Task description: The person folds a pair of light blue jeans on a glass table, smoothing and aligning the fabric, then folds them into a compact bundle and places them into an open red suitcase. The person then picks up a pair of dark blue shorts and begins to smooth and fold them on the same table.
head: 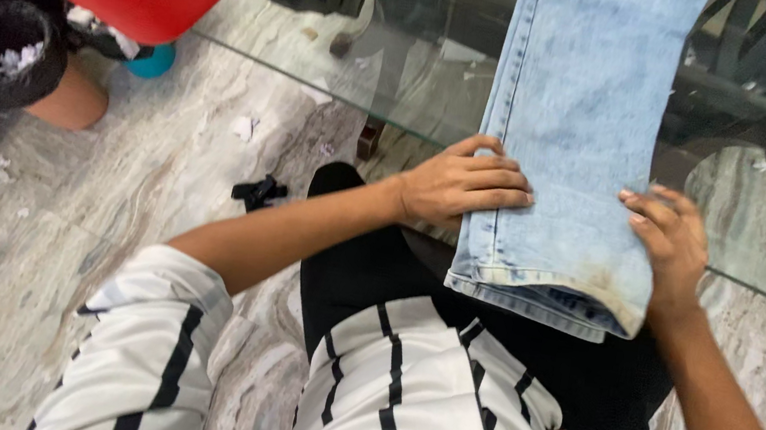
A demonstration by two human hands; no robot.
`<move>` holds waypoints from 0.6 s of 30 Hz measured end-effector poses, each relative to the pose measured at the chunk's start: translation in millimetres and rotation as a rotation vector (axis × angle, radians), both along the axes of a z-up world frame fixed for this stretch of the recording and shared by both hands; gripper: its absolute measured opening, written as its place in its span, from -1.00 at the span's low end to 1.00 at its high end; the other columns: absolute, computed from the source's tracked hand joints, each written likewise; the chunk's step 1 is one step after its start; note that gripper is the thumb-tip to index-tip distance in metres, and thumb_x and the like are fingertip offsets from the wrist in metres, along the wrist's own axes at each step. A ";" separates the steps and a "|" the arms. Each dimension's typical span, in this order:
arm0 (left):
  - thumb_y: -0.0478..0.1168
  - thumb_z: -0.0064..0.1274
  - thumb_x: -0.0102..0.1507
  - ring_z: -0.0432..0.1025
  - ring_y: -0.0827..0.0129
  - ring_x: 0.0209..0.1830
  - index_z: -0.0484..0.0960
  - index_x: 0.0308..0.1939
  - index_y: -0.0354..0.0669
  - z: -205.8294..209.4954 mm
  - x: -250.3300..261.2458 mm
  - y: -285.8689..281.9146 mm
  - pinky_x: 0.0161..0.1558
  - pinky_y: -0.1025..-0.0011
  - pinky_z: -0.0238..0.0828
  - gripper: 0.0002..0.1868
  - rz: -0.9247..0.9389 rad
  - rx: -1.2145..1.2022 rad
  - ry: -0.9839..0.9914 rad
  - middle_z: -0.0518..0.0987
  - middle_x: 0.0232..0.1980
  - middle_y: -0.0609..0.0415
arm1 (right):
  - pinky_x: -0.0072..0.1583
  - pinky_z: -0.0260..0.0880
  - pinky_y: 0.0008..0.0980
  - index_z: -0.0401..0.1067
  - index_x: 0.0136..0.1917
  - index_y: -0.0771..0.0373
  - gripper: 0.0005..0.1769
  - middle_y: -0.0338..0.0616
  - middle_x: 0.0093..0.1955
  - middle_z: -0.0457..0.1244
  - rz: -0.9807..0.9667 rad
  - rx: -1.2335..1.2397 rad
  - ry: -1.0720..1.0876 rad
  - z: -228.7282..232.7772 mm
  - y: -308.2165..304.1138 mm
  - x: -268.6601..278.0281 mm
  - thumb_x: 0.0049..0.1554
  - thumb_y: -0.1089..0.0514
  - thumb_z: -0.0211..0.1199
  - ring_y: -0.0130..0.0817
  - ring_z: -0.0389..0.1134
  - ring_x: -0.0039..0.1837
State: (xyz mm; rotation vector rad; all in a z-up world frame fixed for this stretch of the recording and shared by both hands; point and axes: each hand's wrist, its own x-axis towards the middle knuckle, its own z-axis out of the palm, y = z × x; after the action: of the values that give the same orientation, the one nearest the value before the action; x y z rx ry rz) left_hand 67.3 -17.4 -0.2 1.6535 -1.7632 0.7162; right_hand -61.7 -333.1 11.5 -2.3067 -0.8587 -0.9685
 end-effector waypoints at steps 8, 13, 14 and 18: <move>0.02 0.27 0.28 0.63 0.30 -0.07 0.49 0.11 -0.15 52.9 -1.6 -29.4 -0.10 0.38 0.46 -0.53 0.009 -0.440 0.340 0.68 0.01 0.05 | 0.23 0.46 -0.21 0.03 0.41 0.07 -0.45 0.04 0.29 0.15 0.000 0.543 -0.159 -1.9 28.1 28.1 0.40 0.01 0.34 -0.25 0.31 0.18; 0.04 0.31 0.24 0.60 0.31 -0.11 0.45 0.06 -0.12 77.5 -10.3 -25.7 -0.07 0.37 0.45 -0.50 0.000 -0.535 0.291 0.66 -0.03 0.02 | 0.26 0.49 -0.14 0.02 0.39 0.06 -0.56 0.03 0.28 0.15 -0.031 0.485 -0.351 13.1 36.1 38.0 0.43 0.02 0.21 -0.24 0.30 0.19; 0.04 0.32 0.24 0.60 0.34 -0.12 0.46 0.04 -0.10 77.9 -11.5 -26.0 -0.10 0.39 0.44 -0.52 0.014 -0.514 0.292 0.67 -0.03 0.04 | 0.26 0.51 -0.13 0.02 0.38 0.08 -0.60 0.03 0.28 0.16 -0.042 0.466 -0.382 12.7 35.1 41.8 0.45 0.04 0.16 -0.23 0.31 0.19; 0.16 0.37 0.15 0.57 0.42 -0.20 0.46 0.06 -0.19 73.8 -4.1 -31.2 -0.14 0.40 0.52 -0.34 -0.124 -0.438 0.519 0.63 -0.13 0.08 | 0.25 0.57 -0.21 -0.01 0.39 0.27 -0.70 0.07 0.30 0.17 -0.167 0.304 -0.420 8.8 30.1 53.5 0.54 0.08 -0.05 -0.15 0.33 0.26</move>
State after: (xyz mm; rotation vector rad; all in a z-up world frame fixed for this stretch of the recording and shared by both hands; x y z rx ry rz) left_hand 63.2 -48.6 73.6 1.2721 -1.2226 0.5092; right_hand -8.2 -302.9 20.3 -1.9677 -0.6232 -1.5763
